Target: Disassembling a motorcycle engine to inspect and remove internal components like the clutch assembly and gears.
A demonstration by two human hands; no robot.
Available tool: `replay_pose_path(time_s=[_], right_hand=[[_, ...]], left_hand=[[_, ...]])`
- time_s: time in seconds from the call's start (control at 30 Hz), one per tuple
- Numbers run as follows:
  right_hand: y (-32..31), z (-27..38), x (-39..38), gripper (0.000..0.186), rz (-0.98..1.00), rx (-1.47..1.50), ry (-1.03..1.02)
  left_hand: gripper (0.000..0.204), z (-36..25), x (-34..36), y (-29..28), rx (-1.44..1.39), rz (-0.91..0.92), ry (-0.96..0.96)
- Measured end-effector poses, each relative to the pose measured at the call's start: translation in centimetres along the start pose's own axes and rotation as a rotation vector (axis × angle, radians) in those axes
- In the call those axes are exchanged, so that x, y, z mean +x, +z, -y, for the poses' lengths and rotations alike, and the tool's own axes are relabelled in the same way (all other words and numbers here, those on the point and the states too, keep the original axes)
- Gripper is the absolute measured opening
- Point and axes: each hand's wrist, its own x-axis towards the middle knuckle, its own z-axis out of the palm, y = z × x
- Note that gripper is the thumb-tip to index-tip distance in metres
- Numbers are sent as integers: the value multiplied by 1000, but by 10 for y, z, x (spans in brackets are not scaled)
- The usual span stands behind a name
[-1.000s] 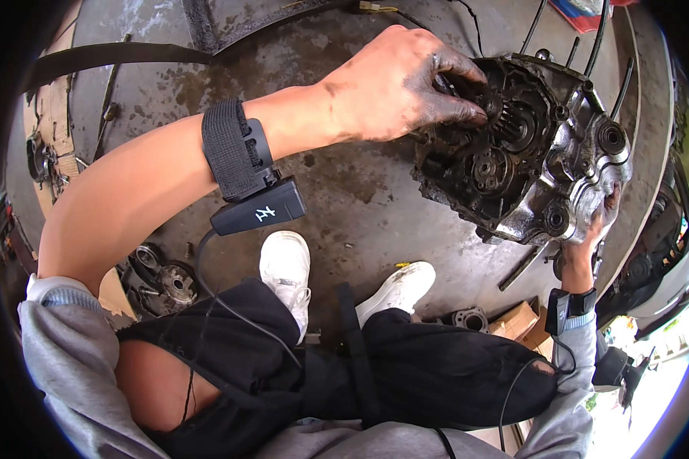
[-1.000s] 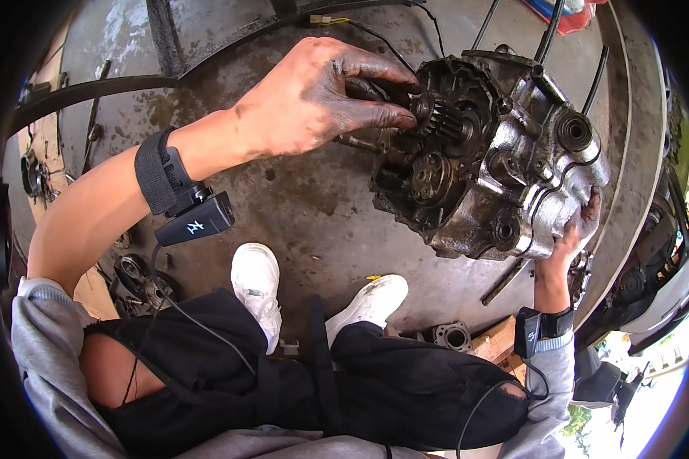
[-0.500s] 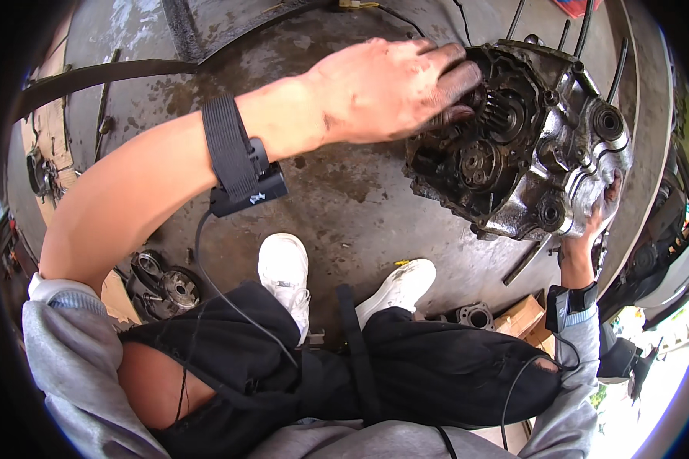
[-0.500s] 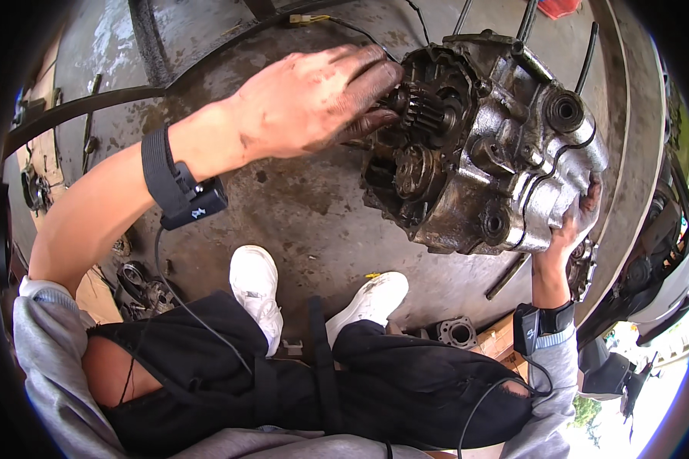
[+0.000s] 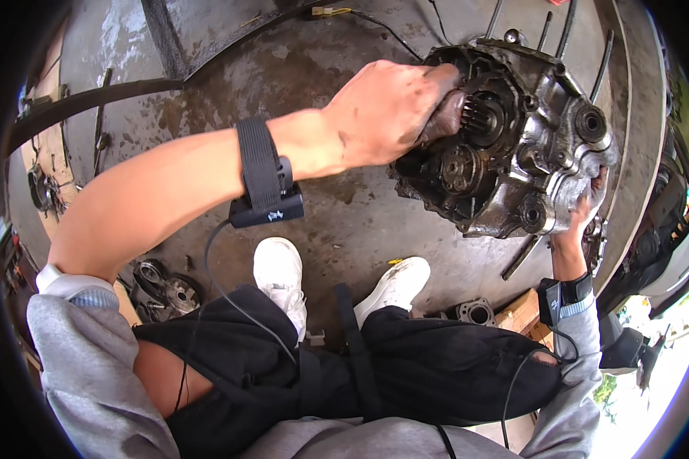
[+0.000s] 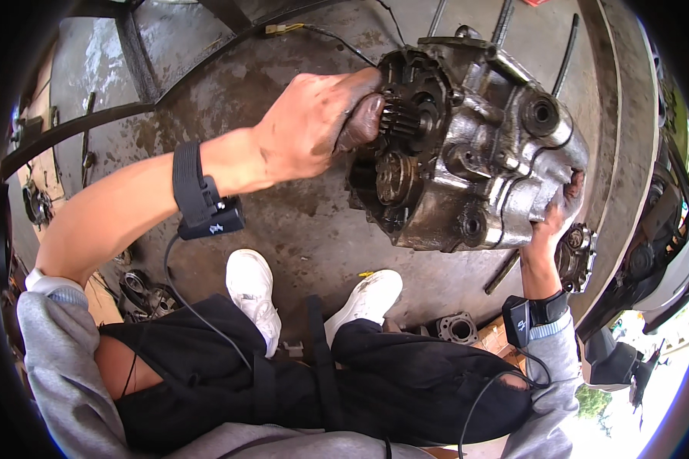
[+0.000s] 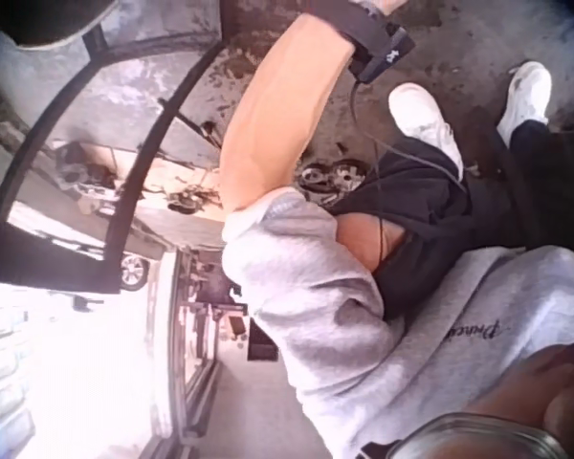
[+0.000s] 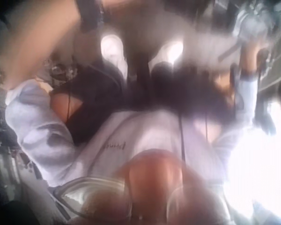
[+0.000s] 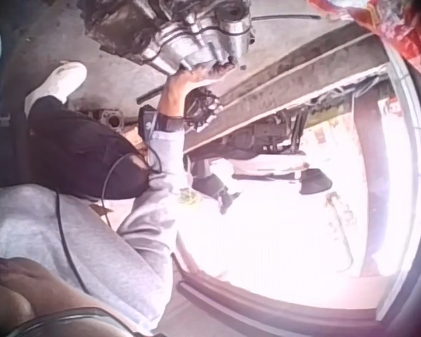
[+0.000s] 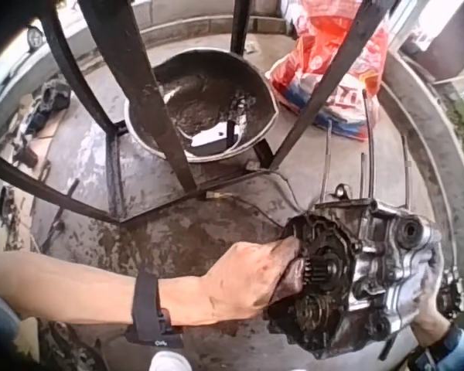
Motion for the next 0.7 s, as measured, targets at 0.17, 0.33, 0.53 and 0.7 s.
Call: replay_pose_path(time_s=[0.17, 0.33, 0.53, 0.7], right_hand=[[33, 34, -8, 43, 23, 163, 116], [30, 45, -5, 34, -178, 353, 526], [-6, 1, -2, 45, 321, 245, 403], [-12, -33, 8, 92, 533, 532, 224]], left_hand=[[19, -26, -11, -5, -203, 19, -443], [22, -27, -16, -22, 187, 110, 18], [59, -26, -41, -13, 627, 197, 184], [59, -17, -62, -6, 525, 146, -221]])
